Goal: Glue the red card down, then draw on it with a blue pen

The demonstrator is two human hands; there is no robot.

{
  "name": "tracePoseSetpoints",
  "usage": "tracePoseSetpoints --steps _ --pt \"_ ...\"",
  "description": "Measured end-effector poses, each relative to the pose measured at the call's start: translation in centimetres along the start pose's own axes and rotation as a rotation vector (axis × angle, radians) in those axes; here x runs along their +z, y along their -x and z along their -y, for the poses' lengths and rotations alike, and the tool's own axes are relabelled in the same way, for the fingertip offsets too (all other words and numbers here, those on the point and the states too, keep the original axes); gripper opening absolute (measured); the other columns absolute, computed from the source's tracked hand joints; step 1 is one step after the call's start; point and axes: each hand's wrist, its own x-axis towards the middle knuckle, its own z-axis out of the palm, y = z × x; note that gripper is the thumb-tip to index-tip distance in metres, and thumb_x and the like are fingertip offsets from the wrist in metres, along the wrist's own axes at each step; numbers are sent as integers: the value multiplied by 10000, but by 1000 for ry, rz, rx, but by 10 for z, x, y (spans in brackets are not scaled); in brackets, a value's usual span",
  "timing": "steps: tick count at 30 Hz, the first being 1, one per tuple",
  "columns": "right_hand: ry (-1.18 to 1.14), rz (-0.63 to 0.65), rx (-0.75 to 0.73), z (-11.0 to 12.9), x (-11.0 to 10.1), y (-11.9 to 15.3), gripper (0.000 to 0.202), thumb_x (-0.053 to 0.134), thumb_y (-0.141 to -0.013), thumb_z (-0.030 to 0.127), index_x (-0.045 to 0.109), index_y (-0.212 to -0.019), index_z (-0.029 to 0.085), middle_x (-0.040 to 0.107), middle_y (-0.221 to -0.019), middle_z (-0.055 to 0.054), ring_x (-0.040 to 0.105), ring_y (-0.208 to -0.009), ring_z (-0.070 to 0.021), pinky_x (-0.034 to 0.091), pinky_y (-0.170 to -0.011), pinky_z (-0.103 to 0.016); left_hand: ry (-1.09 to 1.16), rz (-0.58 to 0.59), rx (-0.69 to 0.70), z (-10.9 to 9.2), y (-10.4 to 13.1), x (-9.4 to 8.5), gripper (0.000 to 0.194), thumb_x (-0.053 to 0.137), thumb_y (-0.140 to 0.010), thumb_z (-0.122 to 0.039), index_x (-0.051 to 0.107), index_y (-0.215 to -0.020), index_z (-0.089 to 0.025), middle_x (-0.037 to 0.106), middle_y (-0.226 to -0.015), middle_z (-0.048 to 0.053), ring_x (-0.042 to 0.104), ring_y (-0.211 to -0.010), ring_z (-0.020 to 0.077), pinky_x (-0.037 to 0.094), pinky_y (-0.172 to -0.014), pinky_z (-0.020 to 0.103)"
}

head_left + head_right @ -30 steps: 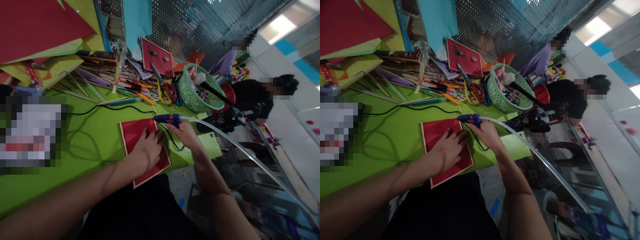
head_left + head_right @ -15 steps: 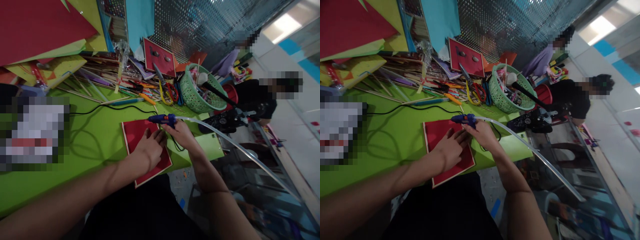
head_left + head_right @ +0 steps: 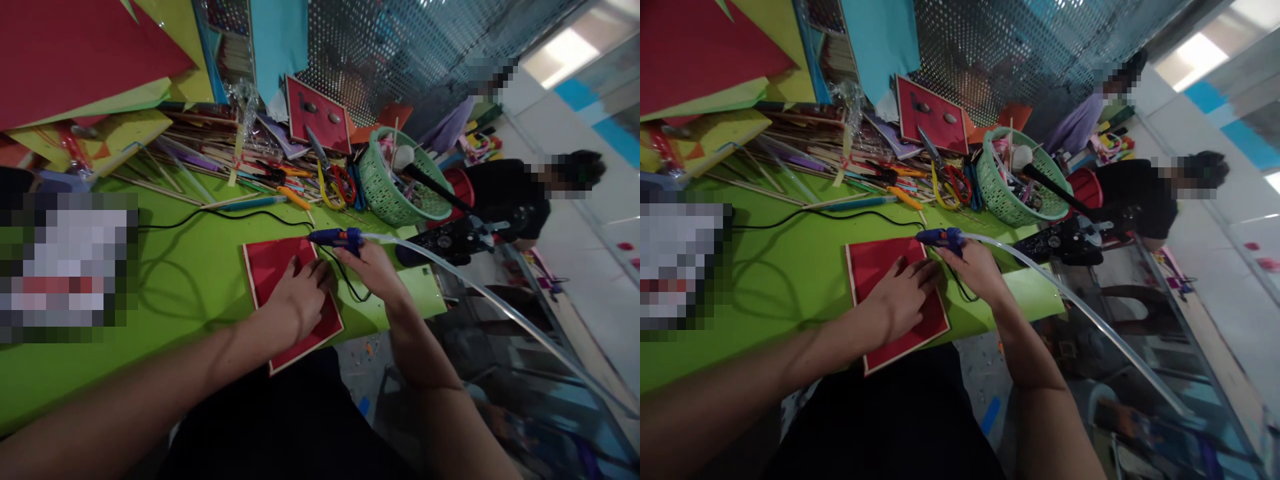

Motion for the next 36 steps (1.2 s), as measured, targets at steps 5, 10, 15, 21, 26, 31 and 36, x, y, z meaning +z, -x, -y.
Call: tracePoseSetpoints --steps 5,10,15,21,26,31,36 --pt "40 -13 28 2 -4 3 454 539 -963 560 752 -992 159 765 -942 -142 700 -863 -307 471 -745 -358 22 8 -9 0 -1 0 648 574 -922 -345 476 -1527 -137 452 -1619 180 398 -1495 325 276 -1232 617" --pt "51 -15 15 5 -4 3 443 536 -972 539 753 -978 152 762 -944 -153 702 -868 -306 465 -756 -359 25 37 -17 0 -2 0 681 580 -914 -339 448 -1549 -132 413 -1647 169 371 -1514 324 279 -1236 620" --pt "41 -10 -5 3 -1 2 430 536 -975 517 758 -991 150 764 -943 -143 702 -880 -301 476 -769 -357 33 43 -14 0 -2 1 692 580 -912 -337 443 -1550 -107 415 -1644 179 368 -1512 338 269 -1235 635" --pt "-77 -1 -40 3 9 0 398 574 -950 510 757 -997 160 764 -962 -117 695 -906 -288 475 -778 -349 18 52 -2 0 -4 0 704 602 -899 -348 446 -1547 -122 427 -1632 194 375 -1508 351 265 -1231 635" --pt "-416 -51 34 -5 14 -3 393 623 -904 553 743 -859 181 706 -790 -47 619 -724 -197 437 -653 -296 39 46 -29 0 0 -1 615 581 -919 -326 505 -1505 -157 456 -1622 156 395 -1503 340 261 -1235 632" --pt "-749 -220 218 -27 9 1 436 652 -862 636 712 -883 205 571 -610 33 492 -569 -122 380 -547 -253 106 -116 11 3 4 -7 507 579 -950 -310 590 -1412 -100 541 -1549 184 481 -1440 352 335 -1217 586" --pt "-1032 -232 341 -41 6 -3 441 797 -709 586 676 -872 194 594 -626 50 506 -528 -91 423 -508 -227 648 -153 115 -7 13 -49 409 543 -994 -282 618 -1391 -213 630 -1474 100 538 -1403 255 387 -1205 469"
